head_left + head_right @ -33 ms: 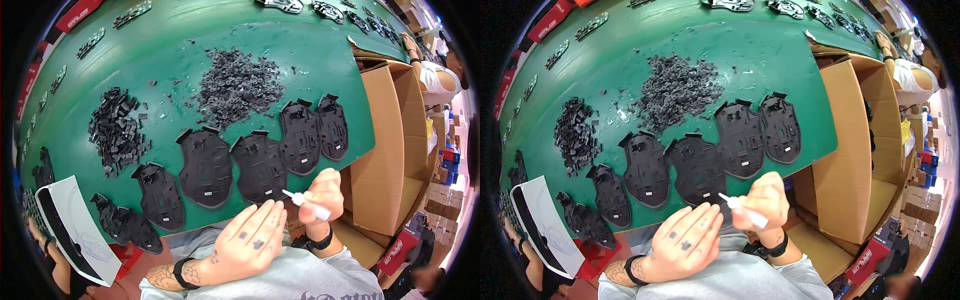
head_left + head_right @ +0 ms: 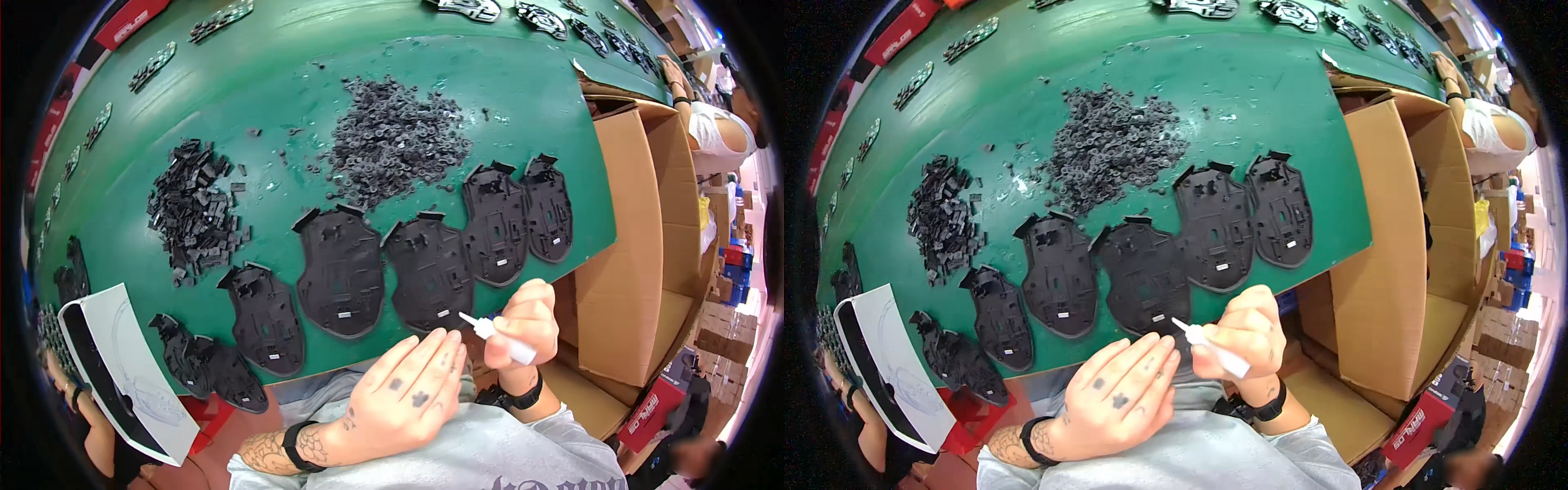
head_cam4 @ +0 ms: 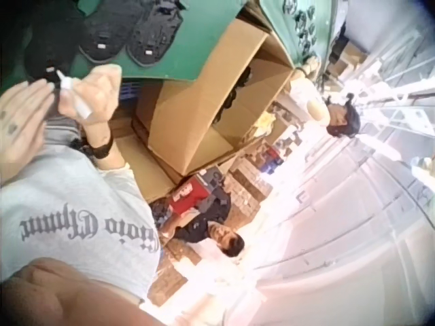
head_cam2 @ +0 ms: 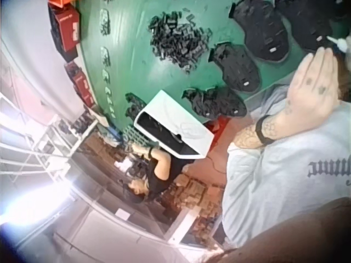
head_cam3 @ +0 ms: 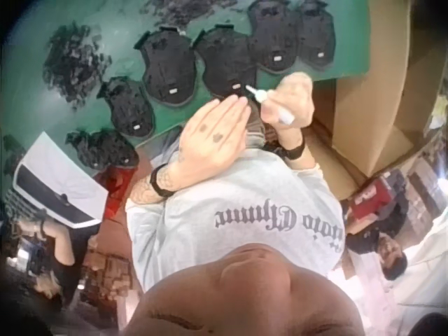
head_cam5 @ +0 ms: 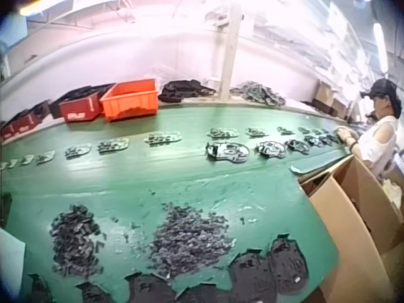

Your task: The person assembles small electronic components on a green workbench. They pick up black plastic housings, apply adhesive from a small bottle, and attach small black parts. The person places completed assemblies into a white box and continues the process with multiple units.

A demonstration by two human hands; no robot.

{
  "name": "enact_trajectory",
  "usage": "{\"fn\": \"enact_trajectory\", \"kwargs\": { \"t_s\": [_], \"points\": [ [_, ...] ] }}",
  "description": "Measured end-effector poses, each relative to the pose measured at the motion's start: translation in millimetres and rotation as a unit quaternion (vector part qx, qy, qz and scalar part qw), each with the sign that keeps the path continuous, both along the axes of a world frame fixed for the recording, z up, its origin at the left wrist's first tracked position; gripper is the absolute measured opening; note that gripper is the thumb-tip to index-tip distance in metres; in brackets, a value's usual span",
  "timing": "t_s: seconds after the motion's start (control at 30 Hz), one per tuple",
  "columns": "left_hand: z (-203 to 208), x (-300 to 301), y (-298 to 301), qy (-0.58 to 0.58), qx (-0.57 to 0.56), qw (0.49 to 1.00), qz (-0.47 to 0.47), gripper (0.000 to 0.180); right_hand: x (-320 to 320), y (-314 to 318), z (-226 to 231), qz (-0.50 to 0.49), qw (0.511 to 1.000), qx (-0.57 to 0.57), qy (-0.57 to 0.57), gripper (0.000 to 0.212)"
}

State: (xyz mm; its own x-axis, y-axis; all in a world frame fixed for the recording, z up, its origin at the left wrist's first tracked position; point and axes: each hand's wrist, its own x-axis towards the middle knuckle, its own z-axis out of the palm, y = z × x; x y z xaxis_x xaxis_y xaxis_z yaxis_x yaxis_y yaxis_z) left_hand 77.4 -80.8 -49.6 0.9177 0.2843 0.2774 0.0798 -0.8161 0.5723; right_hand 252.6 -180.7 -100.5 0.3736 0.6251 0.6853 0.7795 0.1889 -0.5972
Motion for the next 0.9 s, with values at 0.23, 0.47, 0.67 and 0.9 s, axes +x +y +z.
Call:
{"fn": "enact_trajectory", "kwargs": {
  "t_s": [0.23, 0.47, 0.67, 0.9],
  "points": [
    [-11.0, -8.2, -3.5, 0.000, 0.012, 1.000, 0.017, 0.036, -6.8, 0.4, -8.1, -0.006, 1.000, -0.013, -0.004, 0.024],
    [-11.1, -8.4, -4.2, 0.008, 0.003, 1.000, 0.017, 0.037, -4.6, 2.2, -3.0, 0.004, 0.999, -0.033, -0.011, 0.024],
    [-10.2, -12.1, -0.9, -0.024, 0.001, 0.999, 0.022, 0.036, -9.3, 0.9, -0.5, 0.012, 0.999, -0.031, -0.012, 0.025],
    [-0.1, -49.5, 5.1, 0.012, 0.027, 0.993, 0.117, 0.035, -57.8, 23.3, 14.3, 0.057, 0.995, -0.065, -0.047, 0.037]
  ]
}}
